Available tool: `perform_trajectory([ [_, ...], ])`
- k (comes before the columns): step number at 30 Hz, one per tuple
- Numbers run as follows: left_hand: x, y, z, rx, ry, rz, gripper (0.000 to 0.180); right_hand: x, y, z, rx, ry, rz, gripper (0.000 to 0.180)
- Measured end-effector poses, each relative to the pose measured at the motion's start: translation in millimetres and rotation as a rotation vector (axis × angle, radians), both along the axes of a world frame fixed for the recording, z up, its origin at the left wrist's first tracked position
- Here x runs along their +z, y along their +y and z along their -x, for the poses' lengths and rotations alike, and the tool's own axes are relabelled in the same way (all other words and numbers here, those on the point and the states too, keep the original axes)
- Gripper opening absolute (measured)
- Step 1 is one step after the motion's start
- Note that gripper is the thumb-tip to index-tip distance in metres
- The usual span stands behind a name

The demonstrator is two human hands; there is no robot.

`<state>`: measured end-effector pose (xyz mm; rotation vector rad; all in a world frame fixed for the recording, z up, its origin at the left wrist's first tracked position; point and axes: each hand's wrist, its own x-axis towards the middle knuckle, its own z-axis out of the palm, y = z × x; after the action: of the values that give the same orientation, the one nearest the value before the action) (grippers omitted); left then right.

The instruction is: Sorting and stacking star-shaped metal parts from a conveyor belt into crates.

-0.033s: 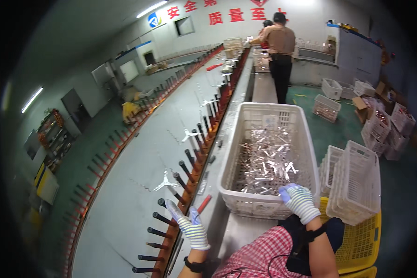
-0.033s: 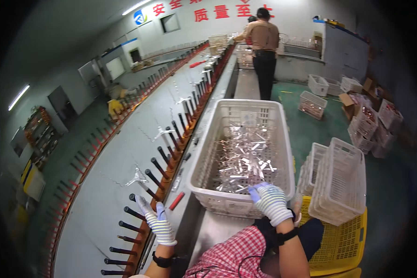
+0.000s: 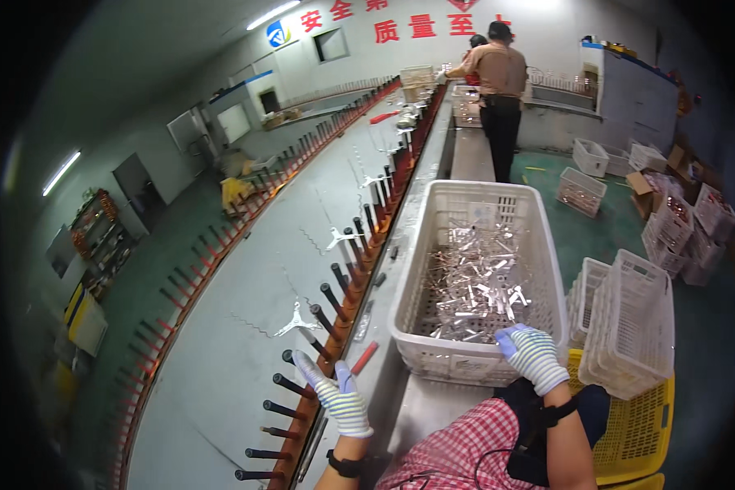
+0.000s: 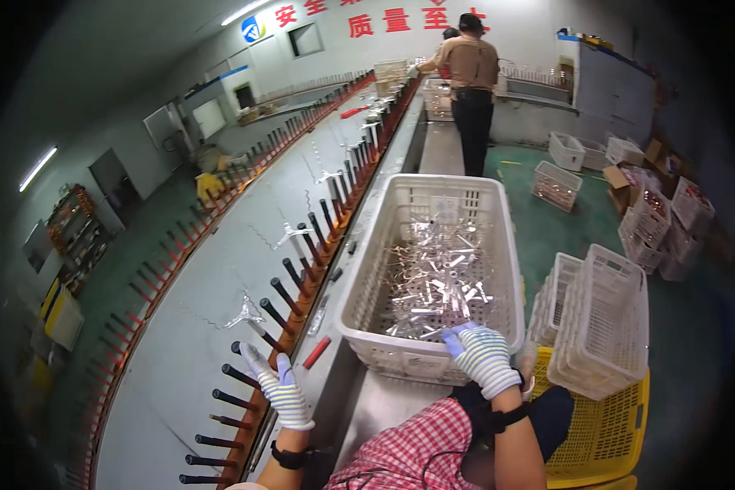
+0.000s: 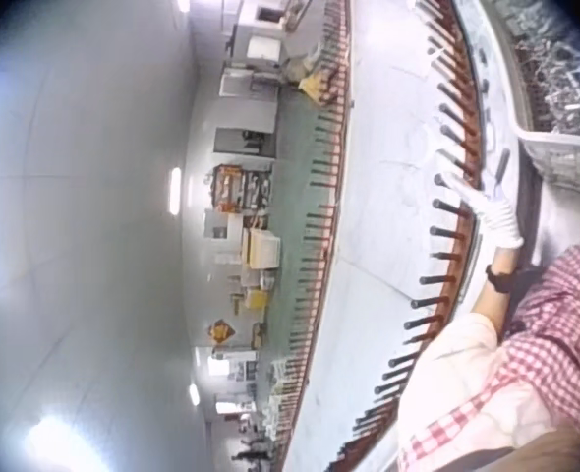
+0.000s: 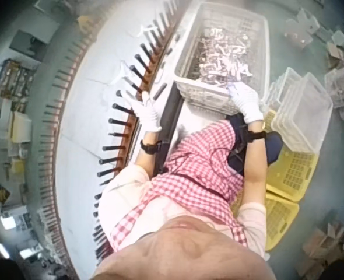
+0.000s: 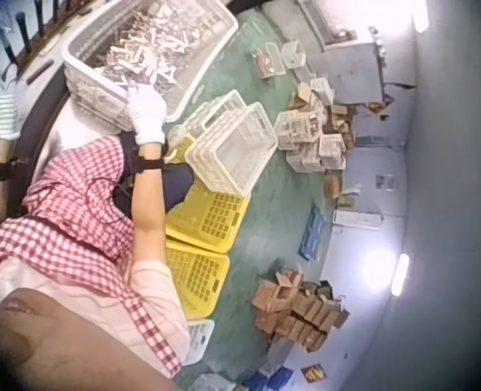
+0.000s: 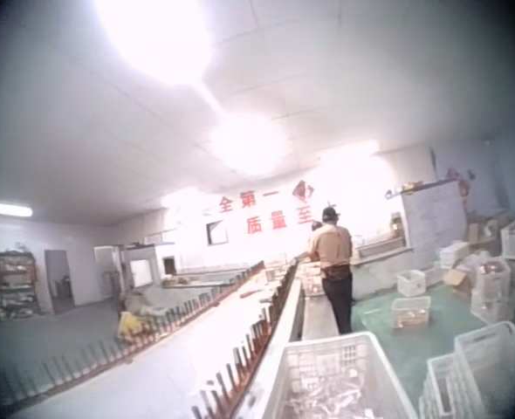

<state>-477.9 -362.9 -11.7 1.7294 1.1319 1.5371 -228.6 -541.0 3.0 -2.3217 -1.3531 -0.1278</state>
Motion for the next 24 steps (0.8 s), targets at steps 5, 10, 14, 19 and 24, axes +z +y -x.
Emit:
perform_trajectory([
  [5, -10.1, 42.2, 10.3, -0.045, -0.304, 0.116, 0.059, 8.8, 3.6, 7.0, -0.013, 0.106, 0.152, 0.045],
  [10, 29.8, 54.6, 25.5, 0.101, -0.153, -0.122, 0.030, 12.6, 3.7, 5.5, -0.054, 0.122, 0.190, 0.046],
  [14, 43.4, 37.9, 27.7, 0.031, -0.161, -0.093, 0.031, 16.3, 4.3, 14.5, -0.055, 0.160, 0.232, 0.047],
  [19, 10.9, 56.7, -27.0, -0.224, -0.585, 0.191, 0.032, 13.9, 8.2, 16.3, -0.049, 0.158, 0.213, 0.048],
  [24, -15.1, 97.4, -26.1, 0.186, -0.434, 0.132, 0.025, 14.6, 11.3, 26.3, -0.054, 0.164, 0.245, 0.050],
])
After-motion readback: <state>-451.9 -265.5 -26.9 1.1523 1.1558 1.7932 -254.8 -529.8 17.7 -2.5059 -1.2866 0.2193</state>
